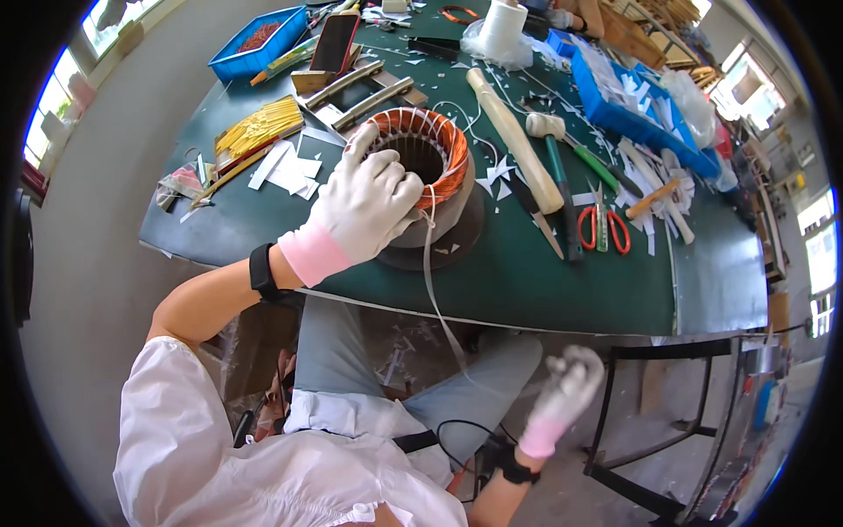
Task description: Tying and securing the copper windings of an electric motor stator using string and a hook tool.
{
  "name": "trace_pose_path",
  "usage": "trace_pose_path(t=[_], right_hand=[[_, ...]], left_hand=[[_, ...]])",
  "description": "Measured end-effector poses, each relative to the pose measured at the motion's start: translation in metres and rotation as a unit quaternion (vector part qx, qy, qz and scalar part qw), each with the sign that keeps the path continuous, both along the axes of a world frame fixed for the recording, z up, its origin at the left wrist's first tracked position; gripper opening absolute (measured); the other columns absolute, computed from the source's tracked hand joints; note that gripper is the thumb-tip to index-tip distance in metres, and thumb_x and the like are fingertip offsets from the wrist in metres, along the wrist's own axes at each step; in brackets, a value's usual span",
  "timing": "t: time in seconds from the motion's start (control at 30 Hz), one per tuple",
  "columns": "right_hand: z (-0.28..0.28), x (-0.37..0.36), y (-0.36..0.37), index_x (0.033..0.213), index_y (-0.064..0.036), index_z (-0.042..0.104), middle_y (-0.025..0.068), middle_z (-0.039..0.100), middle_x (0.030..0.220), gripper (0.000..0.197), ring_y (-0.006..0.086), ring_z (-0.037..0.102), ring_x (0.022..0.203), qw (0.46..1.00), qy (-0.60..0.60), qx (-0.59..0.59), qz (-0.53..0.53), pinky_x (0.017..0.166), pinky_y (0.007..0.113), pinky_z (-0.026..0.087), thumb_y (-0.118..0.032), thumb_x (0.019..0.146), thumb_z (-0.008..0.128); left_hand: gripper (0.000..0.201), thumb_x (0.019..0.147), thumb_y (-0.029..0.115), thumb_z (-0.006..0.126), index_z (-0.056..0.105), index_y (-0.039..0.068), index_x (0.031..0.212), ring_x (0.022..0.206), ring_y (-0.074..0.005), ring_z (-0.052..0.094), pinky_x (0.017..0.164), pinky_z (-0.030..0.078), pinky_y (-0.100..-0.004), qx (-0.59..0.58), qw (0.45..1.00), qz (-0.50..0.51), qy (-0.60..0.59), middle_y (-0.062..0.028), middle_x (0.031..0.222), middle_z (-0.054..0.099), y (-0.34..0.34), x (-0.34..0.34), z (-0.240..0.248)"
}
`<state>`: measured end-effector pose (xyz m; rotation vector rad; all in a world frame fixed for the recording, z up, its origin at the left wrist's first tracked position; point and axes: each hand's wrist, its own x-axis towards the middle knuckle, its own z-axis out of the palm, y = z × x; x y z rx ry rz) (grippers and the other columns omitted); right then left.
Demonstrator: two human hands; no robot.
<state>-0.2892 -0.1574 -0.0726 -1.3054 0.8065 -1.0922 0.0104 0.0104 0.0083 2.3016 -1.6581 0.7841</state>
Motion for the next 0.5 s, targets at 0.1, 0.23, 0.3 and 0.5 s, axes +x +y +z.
trace_pose_path(t=[0.1, 0.23, 0.3, 0.5], right_hand=[[0.059, 0.139, 0.037, 0.105, -0.001, 0.062, 0.0086, 0.06, 0.103, 0.017, 0.019, 0.058, 0.086, 0.89, 0.151, -0.409, 0.138, 0.074, 0.036, 0.048, -0.011, 0.092, 0.064], [0.042, 0.171, 0.056, 0.107, -0.0033, 0.06, 0.0015, 0.059, 0.08, 0.016, 0.0119, 0.053, 0.064, 0.942, 0.024, -0.126, 0.31, 0.056, 0.027, 0.044, -0.014, 0.095, 0.065], [0.039, 0.138, 0.047, 0.115, -0.0019, 0.057, -0.0007, 0.052, 0.072, 0.021, 0.0011, 0.031, 0.047, 0.714, -0.203, 0.392, 0.544, 0.041, 0.018, 0.022, -0.017, 0.101, 0.057], [0.102, 0.181, 0.037, 0.123, -0.0008, 0.061, 0.0003, 0.056, 0.077, 0.026, 0.0051, 0.046, 0.058, 0.853, -0.005, -0.195, 0.484, 0.052, 0.021, 0.036, -0.009, 0.103, 0.048]], left_hand=[[0.031, 0.078, 0.022, 0.067, 0.063, 0.004, 0.103, 0.115, -0.0306, 0.057, 0.11, 0.038, -0.0505, -0.029, 0.993, 0.039, -0.11, -0.012, 0.107, 0.066, 0.001, 0.002, -0.008], [0.033, 0.078, 0.02, 0.064, 0.063, 0.004, 0.107, 0.116, -0.0315, 0.059, 0.103, 0.046, -0.0435, -0.065, 0.988, 0.042, -0.133, -0.0145, 0.119, 0.062, -0.006, 0.001, -0.007], [0.032, 0.077, 0.022, 0.065, 0.062, 0.005, 0.104, 0.104, -0.0294, 0.062, 0.091, 0.05, -0.0418, -0.072, 0.988, 0.013, -0.135, -0.012, 0.105, 0.064, -0.003, 0.002, -0.004], [0.03, 0.071, 0.024, 0.07, 0.061, 0.008, 0.095, 0.075, -0.0243, 0.059, 0.071, 0.046, -0.0387, -0.052, 0.996, -0.042, -0.051, -0.005, 0.077, 0.058, -0.002, 0.017, -0.017]])
